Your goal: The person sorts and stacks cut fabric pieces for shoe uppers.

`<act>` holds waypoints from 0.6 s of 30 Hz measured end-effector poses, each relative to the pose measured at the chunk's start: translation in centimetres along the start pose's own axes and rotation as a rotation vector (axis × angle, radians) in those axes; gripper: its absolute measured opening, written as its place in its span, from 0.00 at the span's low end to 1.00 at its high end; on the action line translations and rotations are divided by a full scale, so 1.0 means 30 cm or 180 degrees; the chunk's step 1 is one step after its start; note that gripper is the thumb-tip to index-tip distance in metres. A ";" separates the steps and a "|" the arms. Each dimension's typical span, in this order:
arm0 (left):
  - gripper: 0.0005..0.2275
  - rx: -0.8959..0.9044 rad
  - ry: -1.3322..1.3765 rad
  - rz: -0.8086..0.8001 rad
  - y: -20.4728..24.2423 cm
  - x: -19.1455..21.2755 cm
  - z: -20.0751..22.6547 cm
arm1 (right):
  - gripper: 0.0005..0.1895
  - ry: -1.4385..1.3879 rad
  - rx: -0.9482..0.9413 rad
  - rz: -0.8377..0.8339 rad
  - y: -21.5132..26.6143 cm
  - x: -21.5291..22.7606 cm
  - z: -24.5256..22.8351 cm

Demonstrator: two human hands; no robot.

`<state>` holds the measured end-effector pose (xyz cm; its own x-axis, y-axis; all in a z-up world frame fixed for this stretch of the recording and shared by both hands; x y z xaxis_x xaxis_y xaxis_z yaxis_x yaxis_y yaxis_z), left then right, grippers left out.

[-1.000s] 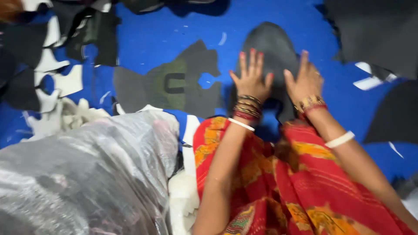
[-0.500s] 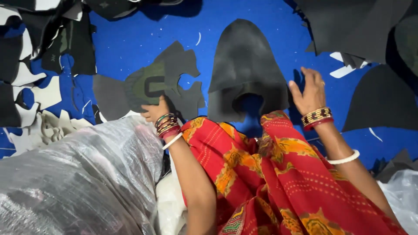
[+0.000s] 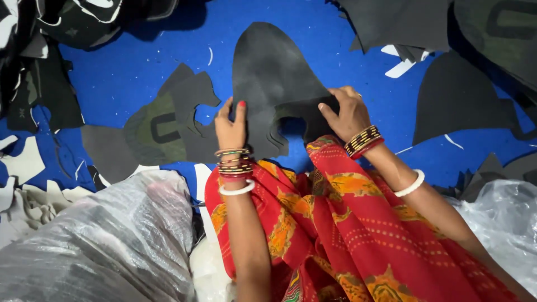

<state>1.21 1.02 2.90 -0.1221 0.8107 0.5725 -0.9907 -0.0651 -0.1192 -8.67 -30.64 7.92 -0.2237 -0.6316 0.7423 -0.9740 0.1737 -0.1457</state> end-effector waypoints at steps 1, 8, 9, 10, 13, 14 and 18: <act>0.19 -0.0006 0.0000 0.0007 -0.010 -0.001 0.013 | 0.20 -0.0002 0.0007 0.0005 -0.011 0.002 -0.002; 0.17 0.0657 0.1125 -0.0211 -0.052 -0.033 -0.077 | 0.19 -0.1216 -0.0904 -0.0458 -0.115 -0.067 0.145; 0.17 0.0914 0.1494 -0.0367 -0.052 -0.042 -0.098 | 0.18 -0.1427 -0.1150 -0.0791 -0.134 -0.102 0.163; 0.17 0.0927 0.1486 -0.0313 -0.054 -0.044 -0.107 | 0.18 -0.1434 -0.1114 -0.0834 -0.138 -0.092 0.159; 0.19 0.1098 0.1464 -0.0537 -0.027 0.010 -0.079 | 0.16 -0.1574 -0.0645 -0.1017 -0.168 -0.090 0.087; 0.21 0.0993 0.1801 -0.0682 -0.017 0.054 0.001 | 0.15 -0.1741 -0.0603 -0.0977 -0.179 -0.081 0.066; 0.26 0.0588 0.2407 -0.0400 0.014 0.313 0.077 | 0.15 -0.2302 -0.0254 -0.1015 -0.258 -0.067 -0.116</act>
<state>-0.50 7.27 10.10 -0.0006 0.9898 -0.1423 -0.9964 0.0115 0.0844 -0.56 -28.07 9.83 0.0704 -0.9893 0.1275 -0.9956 -0.0618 0.0700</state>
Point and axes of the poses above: each hand's wrist, its own y-axis away from the middle knuckle, its own x-axis out of the back of the hand, z = x × y, the point moved 8 cm from there along -y, towards the middle knuckle, and after that the axes turned 2 degrees about x, right-handed, at the moved point
